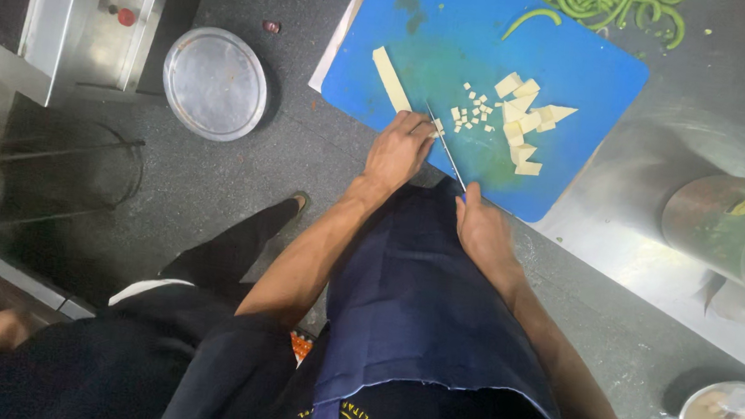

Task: The person uses a knife to cut white vegetable sticks into small cubes on a blue cutting board. The chopped pieces accumulate on the board as the person continues dicing.

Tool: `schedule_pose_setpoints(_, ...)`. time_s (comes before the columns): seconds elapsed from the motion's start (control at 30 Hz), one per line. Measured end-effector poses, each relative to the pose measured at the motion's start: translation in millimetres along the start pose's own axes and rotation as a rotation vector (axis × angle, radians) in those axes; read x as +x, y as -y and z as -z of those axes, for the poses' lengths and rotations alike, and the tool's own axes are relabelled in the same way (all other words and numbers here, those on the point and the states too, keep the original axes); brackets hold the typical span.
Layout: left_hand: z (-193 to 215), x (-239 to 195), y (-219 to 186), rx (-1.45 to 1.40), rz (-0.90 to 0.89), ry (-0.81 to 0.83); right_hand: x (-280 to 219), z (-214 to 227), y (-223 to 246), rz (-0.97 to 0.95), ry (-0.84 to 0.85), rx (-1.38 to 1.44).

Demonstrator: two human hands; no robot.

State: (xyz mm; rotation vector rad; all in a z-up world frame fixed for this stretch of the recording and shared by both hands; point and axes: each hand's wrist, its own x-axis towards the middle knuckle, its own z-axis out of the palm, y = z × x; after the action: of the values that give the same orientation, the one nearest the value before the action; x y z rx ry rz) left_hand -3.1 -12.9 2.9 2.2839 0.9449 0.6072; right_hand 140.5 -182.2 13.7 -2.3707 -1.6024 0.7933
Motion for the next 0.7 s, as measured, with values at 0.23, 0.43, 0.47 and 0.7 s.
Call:
schedule_pose_setpoints(0.23,-5,-2,1,0.018,-0.006,-0.003,5,10,9,-0.043,-0.02,0.05)
schedule_pose_setpoints(0.43,-6,-1,-3,0.003,-0.013,0.004,-5,19,14,-0.028,-0.033,0.064)
schedule_pose_setpoints(0.47,-6,5,-2,-0.014,-0.03,-0.007,-2,21,13,-0.023,-0.045,0.071)
schedule_pose_setpoints(0.7,-3,2,5,-0.013,-0.037,-0.003,1,11,12,0.021,-0.055,0.021)
